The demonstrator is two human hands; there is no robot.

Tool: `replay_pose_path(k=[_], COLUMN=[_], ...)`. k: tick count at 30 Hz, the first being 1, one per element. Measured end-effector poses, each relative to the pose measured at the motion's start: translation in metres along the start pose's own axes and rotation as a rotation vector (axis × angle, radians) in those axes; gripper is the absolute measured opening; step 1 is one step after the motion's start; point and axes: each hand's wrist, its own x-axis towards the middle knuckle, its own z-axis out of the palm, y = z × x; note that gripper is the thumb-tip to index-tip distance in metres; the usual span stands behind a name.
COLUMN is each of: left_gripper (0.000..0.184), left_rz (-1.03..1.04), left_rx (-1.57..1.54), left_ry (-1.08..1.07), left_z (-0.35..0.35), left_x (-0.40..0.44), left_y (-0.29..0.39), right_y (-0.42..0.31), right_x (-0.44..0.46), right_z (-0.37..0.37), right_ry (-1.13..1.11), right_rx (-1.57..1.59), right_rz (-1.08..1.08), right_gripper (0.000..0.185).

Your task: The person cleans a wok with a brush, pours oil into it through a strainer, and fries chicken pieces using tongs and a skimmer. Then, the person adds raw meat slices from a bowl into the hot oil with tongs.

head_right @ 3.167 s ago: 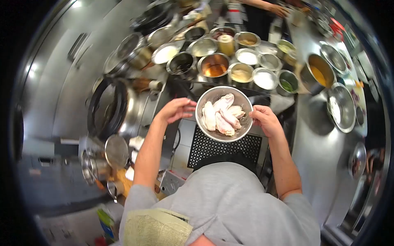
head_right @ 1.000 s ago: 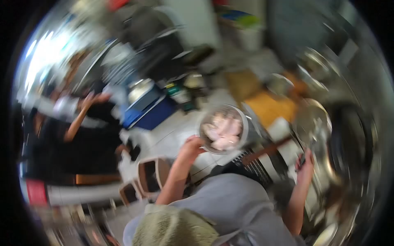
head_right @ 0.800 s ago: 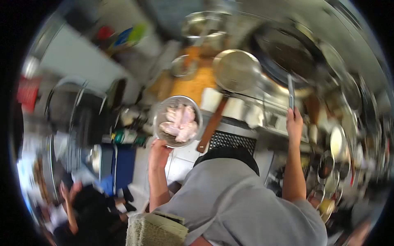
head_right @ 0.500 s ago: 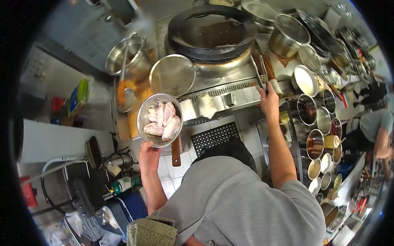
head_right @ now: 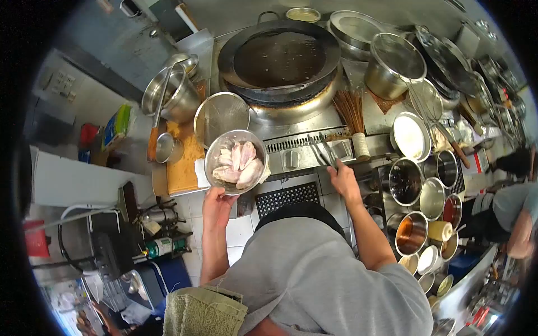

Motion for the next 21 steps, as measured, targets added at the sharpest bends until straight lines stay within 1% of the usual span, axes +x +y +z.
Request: replay_pose_path(k=[1,3,5,6,9,10,11,13,14,15,16,18,20,21], left_gripper=[0.035,0.031,0.024,0.014,0.002,0.006,0.002,0.009,0.013,0.017,0.02,0.02,0.021,0.017], left_rz=[0.023,0.063,0.102,0.091,0.087,0.059,0.058,0.043,0.059,0.068,0.073,0.11,0.16,0.153], left_rx=[0.014,-0.004,-0.048,-0.068,-0.066,-0.018,0.008,0.06,0.079,0.104,0.134,0.179,0.224,0.217], left_ry=[0.011,0.066,0.102,0.141,0.111,0.139,0.134,0.107,0.083,0.057,0.026,-0.019,-0.033,-0.048], left_z=[0.004,0.008,0.033,0.033,0.024,0.023,0.016,0.018,0.019,0.018,0.018,0.01,0.002,0.0], left_x=[-0.002,-0.006,-0.018,-0.014,-0.005,-0.001,0.003,0.002,0.005,0.007,0.009,0.021,0.032,0.036], left_y=[-0.001,-0.008,-0.002,-0.005,-0.009,-0.006,-0.006,0.007,0.012,0.014,0.014,0.014,0.013,0.014], right_y=[-0.002,-0.014,-0.016,-0.017,-0.02,-0.027,-0.036,-0.056,-0.068,-0.071,-0.088,-0.121,-0.161,-0.178], right_x=[0.005,0.014,0.028,0.034,0.044,0.041,0.036,0.034,0.031,0.031,0.03,0.03,0.032,0.033], right_z=[-0.011,-0.033,-0.051,-0.055,-0.05,-0.046,-0.043,-0.045,-0.048,-0.046,-0.057,-0.073,-0.089,-0.093], right_ry=[0.007,0.085,0.03,0.011,0.07,0.088,0.027,-0.086,-0.076,-0.001,-0.025,-0.015,-0.14,-0.203], right_rx=[0.061,0.169,0.145,0.076,0.071,0.124,0.161,0.22,0.268,0.268,0.206,0.088,-0.029,-0.09], right_rz=[0.007,-0.057,-0.044,-0.021,-0.128,-0.171,-0.095,0.04,-0.001,-0.14,-0.219,-0.407,-0.491,-0.528], right_gripper=[0.046,0.049,0.051,0.051,0.05,0.048,0.047,0.045,0.04,0.037,0.037,0.033,0.032,0.031])
